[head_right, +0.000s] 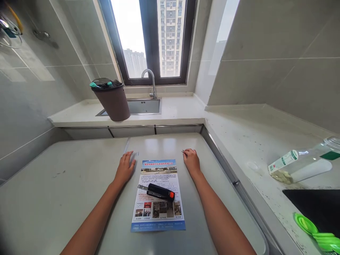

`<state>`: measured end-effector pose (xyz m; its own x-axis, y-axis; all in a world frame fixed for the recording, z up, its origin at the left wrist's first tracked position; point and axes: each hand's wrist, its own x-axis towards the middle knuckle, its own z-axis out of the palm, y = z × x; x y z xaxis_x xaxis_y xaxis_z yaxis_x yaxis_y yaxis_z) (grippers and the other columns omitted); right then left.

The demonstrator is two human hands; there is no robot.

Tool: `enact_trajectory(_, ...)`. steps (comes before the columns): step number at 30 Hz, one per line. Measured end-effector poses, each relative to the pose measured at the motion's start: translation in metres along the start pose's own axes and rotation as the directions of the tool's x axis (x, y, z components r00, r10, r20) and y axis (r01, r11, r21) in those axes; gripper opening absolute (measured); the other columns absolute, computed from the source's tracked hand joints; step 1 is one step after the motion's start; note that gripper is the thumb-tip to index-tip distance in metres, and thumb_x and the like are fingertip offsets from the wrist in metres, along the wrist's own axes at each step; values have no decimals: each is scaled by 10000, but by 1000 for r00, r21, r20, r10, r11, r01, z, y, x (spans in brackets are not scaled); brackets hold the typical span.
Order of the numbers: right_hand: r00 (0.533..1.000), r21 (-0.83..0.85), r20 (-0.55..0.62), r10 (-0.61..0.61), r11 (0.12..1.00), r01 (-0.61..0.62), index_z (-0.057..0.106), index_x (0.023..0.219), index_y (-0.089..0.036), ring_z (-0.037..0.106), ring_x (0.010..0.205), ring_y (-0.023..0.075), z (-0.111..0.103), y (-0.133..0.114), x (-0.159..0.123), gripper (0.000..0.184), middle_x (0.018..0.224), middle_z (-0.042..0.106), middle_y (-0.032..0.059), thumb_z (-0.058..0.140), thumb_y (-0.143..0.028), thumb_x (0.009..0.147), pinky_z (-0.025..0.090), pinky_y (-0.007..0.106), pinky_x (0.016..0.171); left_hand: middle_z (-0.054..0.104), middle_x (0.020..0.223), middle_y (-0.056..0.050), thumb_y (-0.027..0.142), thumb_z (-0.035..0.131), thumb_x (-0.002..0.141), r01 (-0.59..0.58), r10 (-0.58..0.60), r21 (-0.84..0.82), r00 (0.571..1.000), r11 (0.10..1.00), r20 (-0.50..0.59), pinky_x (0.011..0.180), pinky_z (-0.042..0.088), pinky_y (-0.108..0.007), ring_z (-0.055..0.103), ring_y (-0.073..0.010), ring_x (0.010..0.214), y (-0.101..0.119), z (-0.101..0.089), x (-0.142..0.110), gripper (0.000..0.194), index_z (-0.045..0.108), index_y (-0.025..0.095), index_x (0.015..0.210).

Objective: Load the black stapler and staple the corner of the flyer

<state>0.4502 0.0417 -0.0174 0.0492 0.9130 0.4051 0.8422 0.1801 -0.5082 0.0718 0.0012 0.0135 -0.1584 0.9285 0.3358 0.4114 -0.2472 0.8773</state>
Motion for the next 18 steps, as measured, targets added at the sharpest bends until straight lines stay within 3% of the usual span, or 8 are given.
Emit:
enact_trajectory(3,999,19,-48,-14,1000,15,738,1143,-162,594,1124,251,-2,-2,-3,307,1202,719,115,503,-225,956,462,351,968,537,1508,-151,188,764,783,24,-19,-86,998,996,55,1271,96,-503,363,-367,1486,-9,9,0,456,723,247,1233)
enact_trajectory(6,996,-21,-93,19,1000,-21,729,1069,-169,638,992,229,-5,-8,-8,271,1078,731,104,484,-248,986,460,319,860,501,1574,-135,179,765,788,70,-53,-132,990,989,127,1279,-5,-503,264,-361,1559,-16,14,-2,467,728,262,1245)
enact_trajectory(10,978,-310,-25,207,929,-205,696,998,-176,634,777,212,-5,-19,-12,224,912,710,92,476,-214,989,371,301,666,577,1510,-123,192,793,772,113,-88,-163,984,980,153,1272,-64,-511,261,-369,1562,-22,15,0,396,762,277,1158)
enact_trajectory(13,969,-453,77,234,874,-175,669,1086,-159,640,793,231,-1,-24,-11,219,918,698,117,475,-167,984,354,309,663,651,1407,-116,194,804,764,80,-62,-134,989,988,133,1277,2,-512,375,-383,1485,-23,14,1,305,775,276,1057)
enact_trajectory(18,973,-490,132,187,866,-100,635,1176,-150,610,972,281,3,-30,-21,260,1071,656,166,466,-150,978,385,345,768,703,1030,-110,169,789,758,15,-13,-12,991,1000,130,1196,267,-494,557,-369,1147,-18,10,0,144,747,269,853)
